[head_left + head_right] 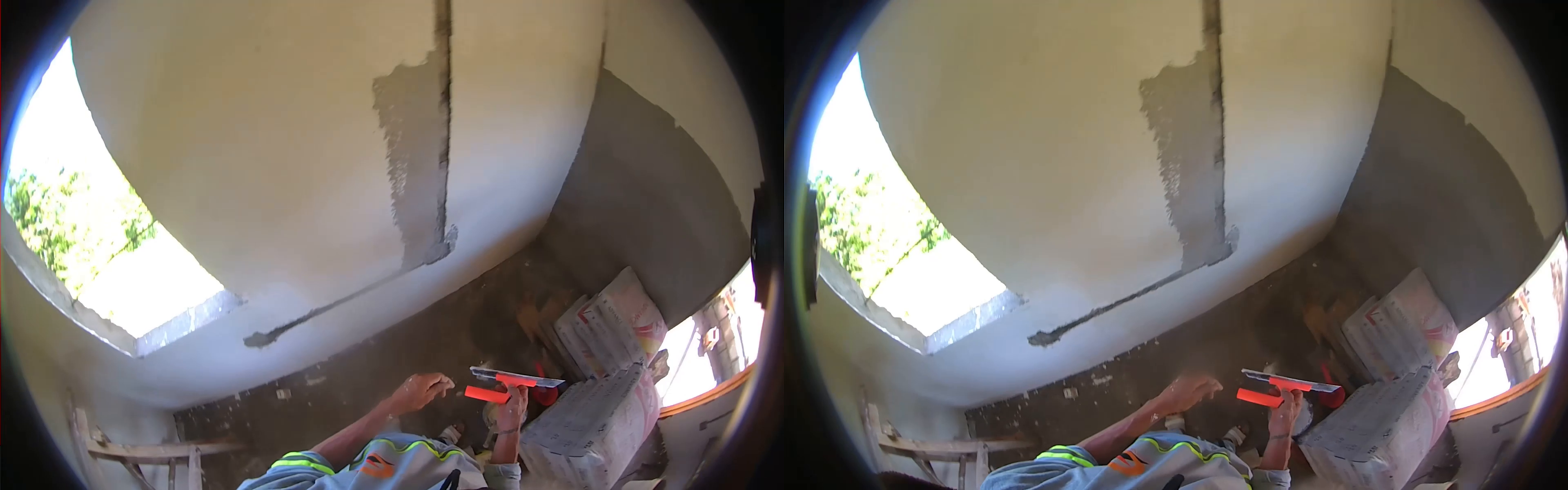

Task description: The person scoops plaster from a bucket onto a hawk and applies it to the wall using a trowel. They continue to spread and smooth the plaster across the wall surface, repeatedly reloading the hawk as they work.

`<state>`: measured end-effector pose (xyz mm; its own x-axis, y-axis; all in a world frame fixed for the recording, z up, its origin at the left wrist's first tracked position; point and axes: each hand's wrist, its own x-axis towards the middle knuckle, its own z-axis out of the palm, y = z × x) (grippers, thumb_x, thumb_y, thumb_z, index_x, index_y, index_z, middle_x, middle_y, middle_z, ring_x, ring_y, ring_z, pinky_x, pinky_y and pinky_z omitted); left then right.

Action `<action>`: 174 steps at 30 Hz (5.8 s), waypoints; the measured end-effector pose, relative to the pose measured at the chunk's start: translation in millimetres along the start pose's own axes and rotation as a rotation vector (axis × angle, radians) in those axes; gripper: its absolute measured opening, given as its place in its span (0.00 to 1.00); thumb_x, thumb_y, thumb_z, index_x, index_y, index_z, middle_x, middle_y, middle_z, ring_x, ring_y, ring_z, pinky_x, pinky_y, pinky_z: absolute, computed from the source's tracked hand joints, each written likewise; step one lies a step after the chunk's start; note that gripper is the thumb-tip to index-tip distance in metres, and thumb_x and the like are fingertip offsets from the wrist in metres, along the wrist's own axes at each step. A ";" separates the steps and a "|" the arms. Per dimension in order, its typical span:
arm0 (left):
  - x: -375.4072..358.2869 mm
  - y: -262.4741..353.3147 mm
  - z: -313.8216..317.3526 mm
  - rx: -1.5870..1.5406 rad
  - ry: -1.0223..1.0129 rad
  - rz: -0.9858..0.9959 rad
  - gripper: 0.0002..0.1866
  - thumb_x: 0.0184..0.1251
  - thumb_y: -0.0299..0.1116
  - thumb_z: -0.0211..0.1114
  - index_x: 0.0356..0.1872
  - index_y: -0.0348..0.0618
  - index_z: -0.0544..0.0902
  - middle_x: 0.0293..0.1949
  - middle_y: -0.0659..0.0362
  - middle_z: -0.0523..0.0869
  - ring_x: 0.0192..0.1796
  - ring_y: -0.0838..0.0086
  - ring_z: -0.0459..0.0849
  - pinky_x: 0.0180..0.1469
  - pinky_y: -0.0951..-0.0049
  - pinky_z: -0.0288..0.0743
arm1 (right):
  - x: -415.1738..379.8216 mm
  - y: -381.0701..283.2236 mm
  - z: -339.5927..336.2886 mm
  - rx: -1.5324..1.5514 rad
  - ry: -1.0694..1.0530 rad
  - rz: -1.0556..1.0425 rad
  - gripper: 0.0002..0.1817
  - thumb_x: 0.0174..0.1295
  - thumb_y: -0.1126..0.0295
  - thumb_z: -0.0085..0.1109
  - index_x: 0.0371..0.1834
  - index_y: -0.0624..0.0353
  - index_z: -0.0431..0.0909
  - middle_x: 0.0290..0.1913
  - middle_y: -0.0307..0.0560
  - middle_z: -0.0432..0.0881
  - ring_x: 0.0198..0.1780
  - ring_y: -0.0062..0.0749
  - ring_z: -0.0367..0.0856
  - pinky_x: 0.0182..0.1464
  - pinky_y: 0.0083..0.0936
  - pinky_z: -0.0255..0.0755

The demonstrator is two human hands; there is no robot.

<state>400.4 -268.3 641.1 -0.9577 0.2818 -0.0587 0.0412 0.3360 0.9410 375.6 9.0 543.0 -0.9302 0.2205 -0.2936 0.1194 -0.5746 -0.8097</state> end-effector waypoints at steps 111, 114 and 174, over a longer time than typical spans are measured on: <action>297.2 -521.4 300.7 0.314 -0.832 -0.470 0.30 0.70 0.47 0.63 0.64 0.36 0.74 0.64 0.53 0.78 0.65 0.67 0.75 0.67 0.67 0.69 | 27.8 329.3 -418.8 -1.270 0.820 0.441 0.15 0.69 0.64 0.49 0.41 0.69 0.75 0.44 0.67 0.76 0.48 0.64 0.73 0.51 0.51 0.66; 291.4 -528.2 338.2 0.240 -0.748 -0.593 0.29 0.74 0.46 0.56 0.66 0.34 0.71 0.66 0.47 0.75 0.67 0.62 0.74 0.68 0.62 0.68 | 79.6 315.6 -428.2 -1.076 1.186 0.392 0.16 0.65 0.61 0.57 0.42 0.64 0.73 0.42 0.65 0.77 0.48 0.66 0.74 0.52 0.52 0.68; 362.8 -632.9 493.9 0.327 -1.149 -0.375 0.28 0.74 0.45 0.56 0.67 0.35 0.70 0.64 0.48 0.76 0.63 0.61 0.78 0.64 0.63 0.72 | 176.7 346.2 -511.8 -1.096 0.003 0.745 0.17 0.65 0.64 0.61 0.51 0.65 0.76 0.34 0.61 0.84 0.40 0.55 0.84 0.40 0.44 0.78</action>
<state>167.6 65.2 -140.4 -0.1304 0.6854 -0.7164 0.0461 0.7259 0.6862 430.3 252.5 -49.3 -0.5199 0.1343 -0.8436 0.8157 0.3712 -0.4436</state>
